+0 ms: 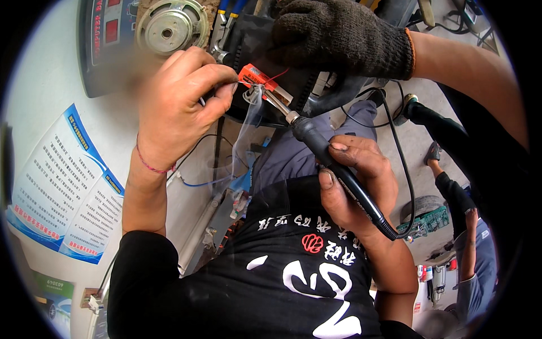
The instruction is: The person prepares a soldering iron and then uses it to solder wires to a small red electronic component. They handle solder wire and a spool while working on the component held in their left hand.
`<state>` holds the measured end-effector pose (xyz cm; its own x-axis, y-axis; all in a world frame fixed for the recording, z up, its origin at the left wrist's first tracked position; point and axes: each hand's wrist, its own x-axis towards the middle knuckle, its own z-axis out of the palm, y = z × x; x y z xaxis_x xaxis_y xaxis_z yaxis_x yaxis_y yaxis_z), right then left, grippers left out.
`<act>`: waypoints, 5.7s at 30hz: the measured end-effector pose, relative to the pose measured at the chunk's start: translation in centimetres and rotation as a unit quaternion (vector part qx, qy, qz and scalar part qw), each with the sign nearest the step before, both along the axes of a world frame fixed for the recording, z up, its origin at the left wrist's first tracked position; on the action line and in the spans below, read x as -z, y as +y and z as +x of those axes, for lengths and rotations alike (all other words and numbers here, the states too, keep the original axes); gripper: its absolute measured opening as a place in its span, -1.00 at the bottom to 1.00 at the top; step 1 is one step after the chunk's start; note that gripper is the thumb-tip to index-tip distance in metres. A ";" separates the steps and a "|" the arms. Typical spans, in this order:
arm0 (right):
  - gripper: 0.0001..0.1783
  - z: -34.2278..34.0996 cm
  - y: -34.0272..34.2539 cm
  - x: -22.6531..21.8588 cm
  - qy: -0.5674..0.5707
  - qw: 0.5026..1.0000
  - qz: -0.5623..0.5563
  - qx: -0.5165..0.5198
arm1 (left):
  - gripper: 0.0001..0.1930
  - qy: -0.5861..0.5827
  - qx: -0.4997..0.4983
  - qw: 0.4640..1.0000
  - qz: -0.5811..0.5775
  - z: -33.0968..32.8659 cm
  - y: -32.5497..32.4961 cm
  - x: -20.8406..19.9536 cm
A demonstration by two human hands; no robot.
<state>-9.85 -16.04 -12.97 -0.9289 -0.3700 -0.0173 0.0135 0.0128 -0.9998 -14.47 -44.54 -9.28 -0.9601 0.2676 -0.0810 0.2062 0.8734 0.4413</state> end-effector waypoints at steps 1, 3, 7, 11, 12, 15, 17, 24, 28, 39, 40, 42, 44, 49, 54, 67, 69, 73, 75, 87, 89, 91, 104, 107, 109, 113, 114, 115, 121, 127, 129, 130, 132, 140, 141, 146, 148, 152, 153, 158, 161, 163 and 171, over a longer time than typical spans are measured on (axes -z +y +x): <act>-0.62 0.1 0.0 0.1 -0.005 1.000 -0.005 0.004 | -0.85 -0.002 0.003 1.000 -0.002 0.0 0.1 0.0; -0.62 0.3 0.1 0.1 -0.006 1.000 -0.005 0.005 | -0.85 0.001 0.008 1.000 -0.001 -0.1 0.1 0.1; -0.59 0.3 0.4 0.1 0.005 1.000 -0.001 0.008 | -0.85 0.006 0.015 1.000 0.001 -0.3 0.2 0.4; -0.56 0.2 0.7 0.1 0.010 1.000 -0.001 -0.007 | -0.84 0.004 0.012 1.000 0.005 -0.2 0.3 0.4; -0.56 0.2 0.6 0.1 0.009 1.000 -0.003 -0.001 | -0.84 0.004 0.013 1.000 0.007 -0.2 0.3 0.4; -0.58 0.2 0.5 0.2 0.006 1.000 -0.007 0.004 | -0.84 0.001 0.013 1.000 0.008 -0.3 0.3 0.5; -0.59 0.0 0.5 0.2 0.009 1.000 0.001 -0.006 | -0.83 0.001 0.013 1.000 0.008 -0.2 0.2 0.5; -0.61 0.1 0.5 0.3 0.008 1.000 0.008 -0.008 | -0.84 -0.003 0.010 1.000 0.008 -0.2 0.0 0.5; -0.60 0.4 0.5 0.3 0.001 1.000 -0.001 -0.004 | -0.84 -0.006 0.001 1.000 0.004 0.0 -0.1 0.5; -0.59 0.3 0.6 0.0 -0.002 1.000 -0.001 -0.005 | -0.84 0.012 0.015 1.000 0.014 -0.2 0.0 0.7; -0.59 0.3 0.6 0.0 0.000 1.000 -0.002 -0.007 | -0.83 0.013 0.016 1.000 0.013 -0.2 0.0 0.7; -0.59 0.2 0.5 0.1 0.003 1.000 -0.004 -0.007 | -0.83 0.014 0.016 1.000 0.011 -0.1 0.0 0.7; -0.60 0.2 0.4 0.1 0.004 1.000 -0.006 -0.003 | -0.83 0.013 0.016 1.000 0.010 -0.1 0.1 0.7; -0.61 0.2 0.3 0.2 0.008 1.000 0.006 -0.003 | -0.82 0.006 0.015 1.000 0.008 -0.1 0.1 0.6; -0.61 0.3 0.3 0.2 0.002 1.000 -0.005 0.002 | -0.82 0.005 0.014 1.000 0.006 0.0 0.2 0.6; -0.59 0.6 0.4 0.5 0.005 1.000 -0.001 0.009 | -0.82 0.005 0.016 1.000 0.015 0.0 0.1 0.7; -0.59 0.6 0.5 0.5 0.007 1.000 0.002 0.003 | -0.82 0.002 0.015 1.000 0.012 0.0 0.1 0.6; -0.59 0.8 0.4 0.5 0.003 1.000 -0.001 0.006 | -0.83 0.002 0.013 1.000 0.013 0.2 0.1 0.6; -0.59 0.8 0.4 0.5 0.003 1.000 -0.001 0.009 | -0.83 0.002 0.014 1.000 0.015 0.2 0.2 0.6; -0.60 0.8 0.5 0.4 0.007 1.000 0.001 0.007 | -0.82 -0.001 0.022 1.000 0.014 0.2 0.3 0.3; -0.61 0.7 0.5 0.4 0.013 1.000 0.003 0.006 | -0.82 -0.004 0.026 1.000 0.009 0.2 0.4 0.2; -0.61 0.6 0.4 0.4 0.008 1.000 0.003 0.005 | -0.81 -0.011 0.030 0.999 0.004 0.1 0.5 0.1; -0.58 0.9 1.1 0.3 0.007 1.000 0.009 0.008 | -0.80 -0.010 0.028 0.999 0.012 0.0 0.3 0.2; -0.58 0.9 1.2 0.6 0.005 1.000 -0.003 0.009 | -0.80 -0.013 0.026 0.999 0.015 0.0 0.4 0.3; -0.59 0.8 1.2 0.5 0.004 1.000 0.003 0.006 | -0.80 -0.011 0.021 0.999 0.020 0.0 0.3 0.3; -0.60 0.5 0.8 0.3 -0.001 1.000 -0.006 0.015 | -0.80 -0.010 0.020 1.000 0.016 -0.2 0.1 0.1; -0.60 0.6 0.7 0.4 0.002 1.000 -0.009 0.021 | -0.79 -0.009 0.021 1.000 0.016 -0.2 0.1 0.0; -0.59 0.5 0.6 0.2 -0.009 1.000 -0.003 0.016 | -0.79 -0.009 0.023 1.000 0.015 -0.3 0.1 0.0; -0.61 0.0 0.3 0.0 -0.001 1.000 0.018 0.010 | -0.76 0.005 0.034 0.999 0.006 -0.5 0.2 0.2; -0.61 0.1 0.3 0.2 0.006 1.000 0.025 0.010 | -0.77 -0.003 0.041 0.999 0.007 -0.5 0.2 0.1; -0.61 0.2 0.2 0.3 0.002 1.000 0.022 0.014 | -0.77 -0.002 0.044 0.999 0.002 -0.7 0.2 0.2; -0.61 0.3 0.2 0.3 0.000 1.000 0.020 0.016 | -0.77 -0.002 0.045 0.999 -0.001 -0.7 0.2 0.2; -0.61 0.4 0.2 0.4 0.000 1.000 0.019 0.019 | -0.77 -0.005 0.046 0.999 -0.002 -0.7 0.2 0.1; -0.60 0.2 0.1 0.4 -0.001 1.000 0.018 0.015 | -0.76 -0.007 0.047 0.999 -0.005 -0.6 0.3 0.1; -0.59 0.3 0.1 0.5 0.006 1.000 0.020 0.015 | -0.75 -0.006 0.046 0.999 -0.006 -0.6 0.3 0.1; -0.54 -0.9 -0.2 0.2 0.110 0.991 0.061 -0.037 | -0.75 -0.009 0.045 0.999 -0.009 -0.7 0.3 0.2; -0.52 -1.0 -0.4 0.2 0.124 0.989 0.072 -0.045 | -0.75 -0.014 0.048 0.999 -0.010 -0.8 0.3 0.2; -0.51 -1.0 -0.3 0.2 0.101 0.993 0.055 -0.037 | -0.75 -0.014 0.047 0.999 -0.009 -0.8 0.3 0.2; -0.52 -1.0 -0.3 0.2 0.105 0.992 0.054 -0.034 | -0.75 -0.014 0.047 0.999 -0.009 -0.7 0.3 0.2; -0.54 -0.5 -0.1 0.8 0.100 0.994 0.034 -0.014 | -0.77 -0.015 0.040 0.999 0.000 -0.7 0.3 0.3; -0.53 -0.5 0.1 0.7 0.090 0.995 0.033 -0.014 | -0.77 -0.016 0.035 0.999 0.010 -0.7 0.2 0.4; -0.54 -0.5 0.0 0.7 0.097 0.995 0.032 -0.012 | -0.77 -0.018 0.033 0.999 0.011 -0.7 0.2 0.3; -0.56 -0.8 -0.4 0.9 0.107 0.993 0.040 -0.012 | -0.78 -0.021 0.033 0.999 0.014 -0.8 -0.1 0.3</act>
<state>-10.69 -16.47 -13.88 -0.9054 -0.3973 0.1498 -0.2010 0.0903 -0.9754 -15.25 -44.61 -9.60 -0.9360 0.3337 -0.1123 0.2447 0.8457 0.4742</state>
